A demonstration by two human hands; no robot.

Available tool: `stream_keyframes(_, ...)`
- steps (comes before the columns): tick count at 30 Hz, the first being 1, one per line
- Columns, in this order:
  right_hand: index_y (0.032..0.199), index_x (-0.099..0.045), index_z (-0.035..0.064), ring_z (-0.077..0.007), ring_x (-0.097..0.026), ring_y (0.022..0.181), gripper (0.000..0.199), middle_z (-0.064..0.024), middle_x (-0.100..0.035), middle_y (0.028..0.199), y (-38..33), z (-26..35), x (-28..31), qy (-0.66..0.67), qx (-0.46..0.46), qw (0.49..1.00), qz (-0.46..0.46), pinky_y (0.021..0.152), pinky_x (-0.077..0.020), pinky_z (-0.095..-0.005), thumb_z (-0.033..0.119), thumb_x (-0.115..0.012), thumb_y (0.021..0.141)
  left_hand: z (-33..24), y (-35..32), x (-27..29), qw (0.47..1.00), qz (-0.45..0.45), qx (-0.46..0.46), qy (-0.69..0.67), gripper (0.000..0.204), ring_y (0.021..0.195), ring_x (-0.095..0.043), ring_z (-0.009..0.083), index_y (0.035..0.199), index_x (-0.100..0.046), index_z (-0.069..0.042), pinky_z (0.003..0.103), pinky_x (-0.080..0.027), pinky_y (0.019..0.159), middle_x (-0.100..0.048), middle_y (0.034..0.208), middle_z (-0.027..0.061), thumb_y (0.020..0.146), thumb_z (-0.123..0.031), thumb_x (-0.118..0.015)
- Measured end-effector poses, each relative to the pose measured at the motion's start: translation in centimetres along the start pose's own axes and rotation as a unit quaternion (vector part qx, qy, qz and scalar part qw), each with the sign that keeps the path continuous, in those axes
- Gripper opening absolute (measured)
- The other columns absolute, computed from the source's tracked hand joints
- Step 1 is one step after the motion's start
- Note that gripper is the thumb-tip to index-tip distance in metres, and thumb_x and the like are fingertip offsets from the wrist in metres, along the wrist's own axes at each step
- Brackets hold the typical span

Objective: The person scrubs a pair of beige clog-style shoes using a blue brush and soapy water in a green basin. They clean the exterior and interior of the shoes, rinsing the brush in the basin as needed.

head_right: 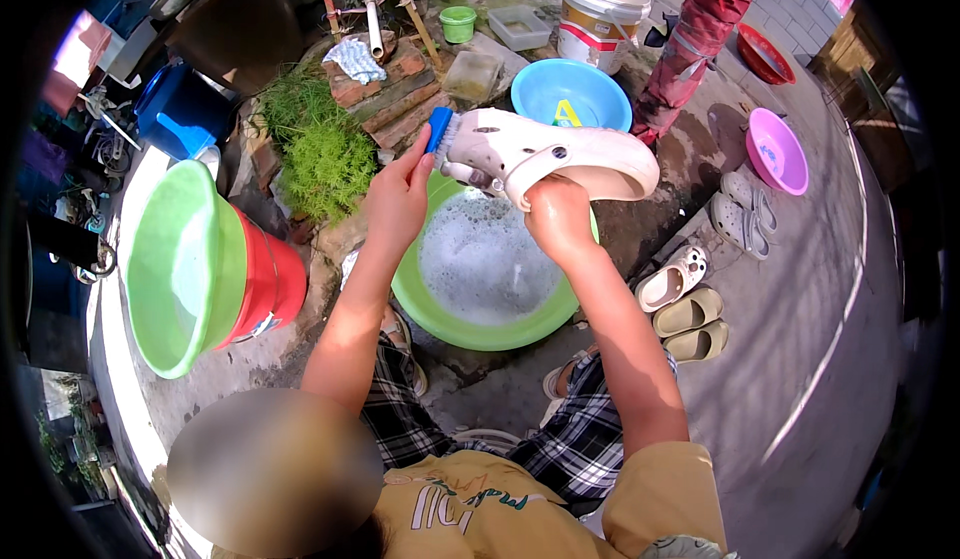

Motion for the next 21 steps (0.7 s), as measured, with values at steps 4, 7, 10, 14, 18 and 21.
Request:
stream_keyframes(4,0.069,-0.063,0.0051,-0.0292,-0.061,0.075,0.015,-0.0132,-0.062,0.074,0.2,2.3,-0.8,-0.025,0.031,0.999,0.019,0.068,-0.0482,-0.0381,-0.002,-0.057,0.057,-3.3,-3.1,-3.4,0.989,0.015,-0.134,-0.067,0.043,0.066,-0.056,0.0293,0.131,-0.045,-0.021,0.04,-0.043,0.058,-0.055,0.069,0.0139,0.088,-0.019,-0.051)
stream_keyframes(7,0.07,-0.063,0.0048,-0.0296,-0.06,0.077,0.014,-0.0128,-0.062,0.076,-0.4,0.9,-2.2,-0.01,-0.013,0.999,0.03,0.069,-0.0481,-0.0396,-0.001,-0.057,0.059,-4.4,-3.8,-2.6,0.984,-0.002,-0.178,-0.013,0.043,0.067,-0.057,0.0309,0.13,-0.046,-0.02,0.041,-0.043,0.058,-0.056,0.071,0.0141,0.087,-0.017,-0.052)
stream_keyframes(10,0.096,-0.063,0.0054,-0.0336,-0.058,0.09,0.035,-0.0159,-0.061,0.096,-0.1,2.2,-0.3,0.005,0.033,0.999,-0.031,0.076,-0.0468,-0.042,-0.001,-0.058,0.061,0.1,0.6,-0.8,1.0,-0.001,-0.013,-0.004,0.041,0.067,-0.057,0.033,0.128,-0.048,-0.017,0.04,-0.044,0.059,-0.059,0.073,0.0149,0.087,-0.017,-0.051)
stream_keyframes(14,0.112,-0.057,0.0068,-0.0359,-0.054,0.101,0.05,-0.0159,-0.058,0.108,0.0,3.0,1.4,0.026,0.063,0.994,-0.082,0.084,-0.0433,-0.0455,0.0,-0.061,0.062,1.7,0.5,-1.1,0.991,-0.057,0.001,-0.122,0.04,0.054,-0.053,0.0229,0.128,-0.047,-0.012,0.035,-0.043,0.055,-0.056,0.068,0.0122,0.089,-0.017,-0.049)
stream_keyframes(18,0.109,-0.058,0.0054,-0.0381,-0.052,0.1,0.041,-0.0193,-0.056,0.107,0.3,4.1,2.2,0.118,0.066,0.99,-0.03,0.086,-0.0421,-0.0433,0.007,-0.064,0.068,3.1,0.1,-3.8,0.807,0.075,0.197,-0.552,0.029,0.044,-0.03,0.0037,0.107,-0.054,-0.009,0.019,-0.023,0.037,-0.034,0.058,-0.0056,0.093,-0.033,-0.046)
stream_keyframes(21,0.117,-0.051,0.0012,-0.0315,-0.05,0.107,0.051,-0.018,-0.053,0.114,-0.5,4.9,2.8,0.243,0.082,0.967,-0.01,0.091,-0.039,-0.0392,0.027,-0.068,0.076,1.4,-0.7,-5.2,0.616,0.244,0.25,-0.706,0.037,0.042,-0.029,0.0047,0.075,-0.047,-0.012,0.018,-0.023,0.034,-0.032,0.057,-0.0053,0.09,-0.046,-0.046)
Point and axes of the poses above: each hand's wrist, its own y-axis towards the middle knuckle, its own x-axis out of the back of the hand, z = x × y, the point moved 8 cm from there along y, towards the middle knuckle
